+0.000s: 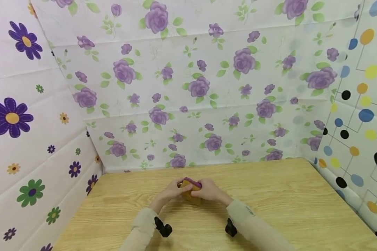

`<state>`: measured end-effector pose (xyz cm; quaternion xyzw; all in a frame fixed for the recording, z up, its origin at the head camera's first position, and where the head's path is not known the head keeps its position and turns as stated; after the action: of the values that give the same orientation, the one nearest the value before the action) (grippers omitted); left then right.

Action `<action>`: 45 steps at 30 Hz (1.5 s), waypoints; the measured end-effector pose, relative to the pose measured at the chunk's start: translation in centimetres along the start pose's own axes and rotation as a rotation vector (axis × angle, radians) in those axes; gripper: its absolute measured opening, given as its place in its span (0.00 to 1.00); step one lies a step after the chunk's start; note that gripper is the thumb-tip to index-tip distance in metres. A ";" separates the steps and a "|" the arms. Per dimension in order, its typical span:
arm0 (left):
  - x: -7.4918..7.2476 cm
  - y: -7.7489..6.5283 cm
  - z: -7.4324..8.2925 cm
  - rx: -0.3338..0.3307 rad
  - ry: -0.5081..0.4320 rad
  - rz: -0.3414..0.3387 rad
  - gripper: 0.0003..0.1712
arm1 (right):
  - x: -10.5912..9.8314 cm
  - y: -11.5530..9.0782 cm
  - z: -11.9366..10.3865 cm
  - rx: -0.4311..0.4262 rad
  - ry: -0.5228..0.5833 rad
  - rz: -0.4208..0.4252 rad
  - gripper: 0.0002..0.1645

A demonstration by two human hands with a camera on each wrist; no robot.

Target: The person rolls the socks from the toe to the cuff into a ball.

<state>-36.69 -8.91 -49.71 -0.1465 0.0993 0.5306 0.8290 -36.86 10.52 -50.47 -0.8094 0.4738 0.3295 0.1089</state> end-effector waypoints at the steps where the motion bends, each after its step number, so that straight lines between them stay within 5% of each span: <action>1: -0.1 -0.1 0.0 0.005 -0.035 -0.024 0.34 | -0.2 -0.1 -0.1 0.019 0.065 -0.013 0.17; 7: -0.4 -0.4 0.4 0.044 -0.227 -0.088 0.45 | -1.4 -0.3 -0.7 0.083 0.457 -0.090 0.27; 13: 0.1 -0.6 1.2 0.056 -0.391 -0.056 0.37 | -1.6 -0.4 -1.2 0.098 0.795 -0.156 0.29; 16: 0.5 -0.6 1.5 0.078 -0.423 -0.046 0.34 | -1.5 -0.5 -1.3 0.086 0.849 -0.175 0.30; 19: 0.8 -0.6 1.8 0.106 -0.461 -0.037 0.33 | -1.7 -0.6 -1.4 0.073 0.740 -0.134 0.34; 25: 1.2 -0.7 2.1 0.090 -0.465 0.037 0.36 | -2.1 -1.0 -2.4 0.011 0.298 0.086 0.29; 33: 1.6 -0.6 2.1 0.119 -0.421 0.094 0.40 | -2.6 -1.7 -3.3 -0.150 0.078 0.398 0.17; 45: 1.8 -0.6 1.7 0.191 -0.397 0.174 0.33 | -2.8 -1.9 -3.9 -0.259 -0.063 0.328 0.13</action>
<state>-35.41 -7.01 -48.63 0.0488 -0.0036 0.6067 0.7934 -34.50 11.53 -45.99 -0.7179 0.5494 0.4261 -0.0362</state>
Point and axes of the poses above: each hand's wrist, its own y-axis towards the middle knuckle, its own x-axis out of the palm, z = x × y, the point moved 1 cm from there along y, towards the middle knuckle, and after that the axes turned 2 degrees about -x, right-handed, at the moved point
